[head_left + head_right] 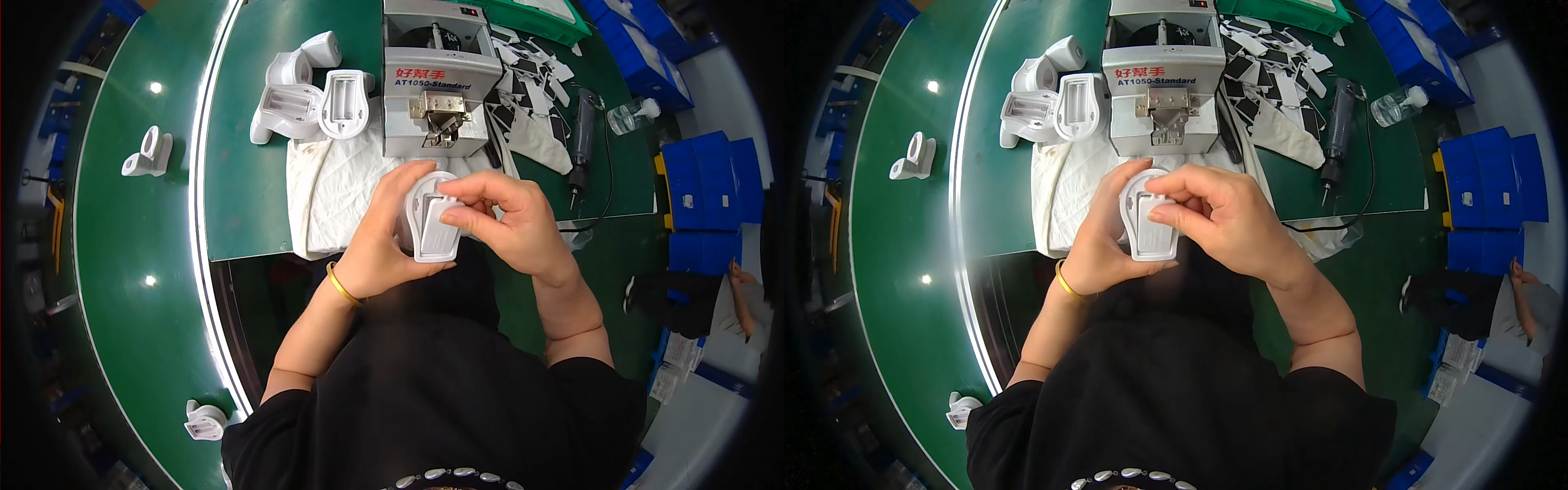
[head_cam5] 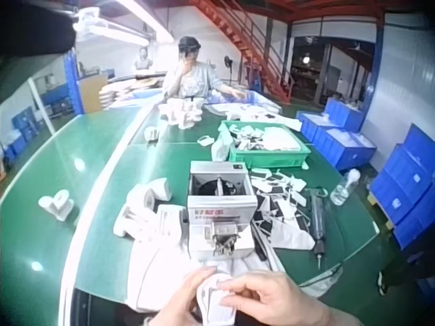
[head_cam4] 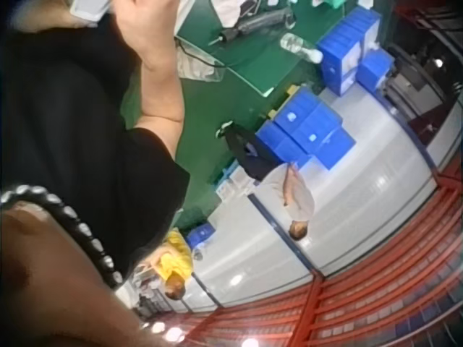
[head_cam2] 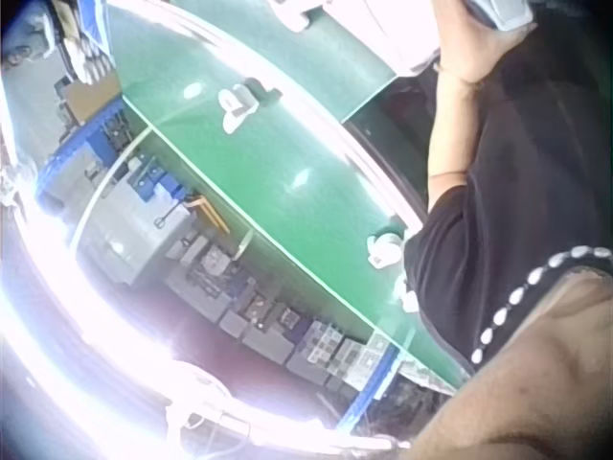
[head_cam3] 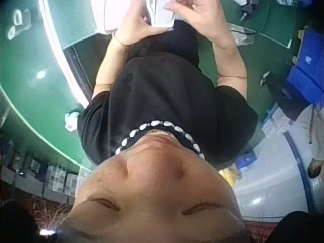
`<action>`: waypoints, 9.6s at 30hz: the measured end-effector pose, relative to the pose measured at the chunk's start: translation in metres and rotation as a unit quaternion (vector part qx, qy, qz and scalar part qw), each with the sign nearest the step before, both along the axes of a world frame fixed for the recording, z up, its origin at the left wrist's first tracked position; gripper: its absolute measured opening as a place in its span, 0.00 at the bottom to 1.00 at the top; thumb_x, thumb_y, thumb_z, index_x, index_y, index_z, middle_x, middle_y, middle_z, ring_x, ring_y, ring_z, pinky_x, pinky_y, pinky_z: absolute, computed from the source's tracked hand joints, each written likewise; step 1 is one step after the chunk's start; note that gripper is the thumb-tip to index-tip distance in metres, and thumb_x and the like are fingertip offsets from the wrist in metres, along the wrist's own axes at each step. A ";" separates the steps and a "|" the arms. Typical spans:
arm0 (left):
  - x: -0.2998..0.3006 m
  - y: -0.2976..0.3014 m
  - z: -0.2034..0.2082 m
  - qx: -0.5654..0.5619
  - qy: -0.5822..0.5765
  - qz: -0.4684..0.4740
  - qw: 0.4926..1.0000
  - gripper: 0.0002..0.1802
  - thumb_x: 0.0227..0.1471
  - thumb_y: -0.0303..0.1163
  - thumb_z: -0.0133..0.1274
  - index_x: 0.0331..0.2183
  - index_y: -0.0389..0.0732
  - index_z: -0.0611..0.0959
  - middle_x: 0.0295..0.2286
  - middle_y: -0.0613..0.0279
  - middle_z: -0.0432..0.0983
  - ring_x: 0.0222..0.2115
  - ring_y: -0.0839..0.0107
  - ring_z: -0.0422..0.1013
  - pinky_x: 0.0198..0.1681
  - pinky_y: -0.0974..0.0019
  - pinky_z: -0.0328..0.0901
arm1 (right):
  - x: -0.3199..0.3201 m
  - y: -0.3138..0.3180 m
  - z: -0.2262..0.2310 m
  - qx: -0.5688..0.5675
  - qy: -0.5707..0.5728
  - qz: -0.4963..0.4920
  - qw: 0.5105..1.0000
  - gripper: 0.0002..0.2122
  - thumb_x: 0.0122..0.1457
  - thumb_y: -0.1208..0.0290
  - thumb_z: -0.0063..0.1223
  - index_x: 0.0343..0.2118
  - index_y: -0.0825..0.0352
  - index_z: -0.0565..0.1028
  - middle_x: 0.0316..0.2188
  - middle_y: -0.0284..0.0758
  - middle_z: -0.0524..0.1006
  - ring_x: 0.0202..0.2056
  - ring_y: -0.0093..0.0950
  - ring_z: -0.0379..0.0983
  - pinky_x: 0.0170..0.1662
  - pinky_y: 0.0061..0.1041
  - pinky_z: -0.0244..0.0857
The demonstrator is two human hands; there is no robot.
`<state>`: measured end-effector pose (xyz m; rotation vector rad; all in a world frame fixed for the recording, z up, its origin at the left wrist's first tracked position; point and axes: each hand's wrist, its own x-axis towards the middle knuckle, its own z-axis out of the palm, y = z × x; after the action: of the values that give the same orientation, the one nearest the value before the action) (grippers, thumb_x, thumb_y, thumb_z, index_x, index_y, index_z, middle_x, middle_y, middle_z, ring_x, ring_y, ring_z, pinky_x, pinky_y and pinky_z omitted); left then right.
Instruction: Assembling electronic device housings by inserting internal components and securing them with screws using an electric screwdriver.
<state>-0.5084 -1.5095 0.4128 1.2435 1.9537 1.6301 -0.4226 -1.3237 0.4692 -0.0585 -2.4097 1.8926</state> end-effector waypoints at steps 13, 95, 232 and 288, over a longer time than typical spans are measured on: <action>0.007 0.001 0.010 0.110 -0.183 -0.025 0.977 0.36 0.55 0.23 0.53 0.62 0.37 0.57 0.61 0.51 0.53 0.61 0.64 0.53 0.60 0.62 0.52 | 0.002 -0.007 -0.028 -0.210 -0.016 0.000 0.978 0.36 0.57 0.78 0.56 0.65 0.67 0.49 0.51 0.43 0.70 0.51 0.28 0.69 0.54 0.25 0.63; -0.005 0.023 -0.035 -0.062 0.116 0.068 0.989 0.39 0.30 0.32 0.72 0.50 0.49 0.80 0.54 0.45 0.64 0.51 0.47 0.65 0.52 0.56 0.65 | -0.073 0.014 0.027 -0.117 0.233 -0.144 0.955 0.15 0.48 0.85 0.60 0.39 0.72 0.70 0.34 0.37 0.74 0.25 0.16 0.70 0.30 0.15 0.63; 0.005 0.002 0.023 0.102 -0.227 0.079 0.965 0.36 0.56 0.29 0.55 0.59 0.32 0.57 0.50 0.54 0.65 0.52 0.69 0.63 0.56 0.65 0.58 | -0.030 -0.007 -0.024 -0.265 0.003 0.026 0.964 0.35 0.54 0.79 0.59 0.63 0.70 0.53 0.51 0.44 0.69 0.52 0.29 0.67 0.56 0.28 0.61; 0.021 0.011 -0.026 -0.064 0.165 0.081 0.981 0.38 0.31 0.28 0.69 0.50 0.51 0.79 0.51 0.44 0.65 0.47 0.47 0.68 0.49 0.57 0.67 | -0.108 0.025 0.036 -0.167 0.331 -0.081 0.925 0.18 0.54 0.85 0.52 0.50 0.73 0.66 0.25 0.35 0.74 0.24 0.26 0.72 0.32 0.28 0.69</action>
<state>-0.4873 -1.4986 0.3866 1.4105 2.3735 1.4110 -0.5309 -1.2992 0.5050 0.3033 -1.5848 1.8332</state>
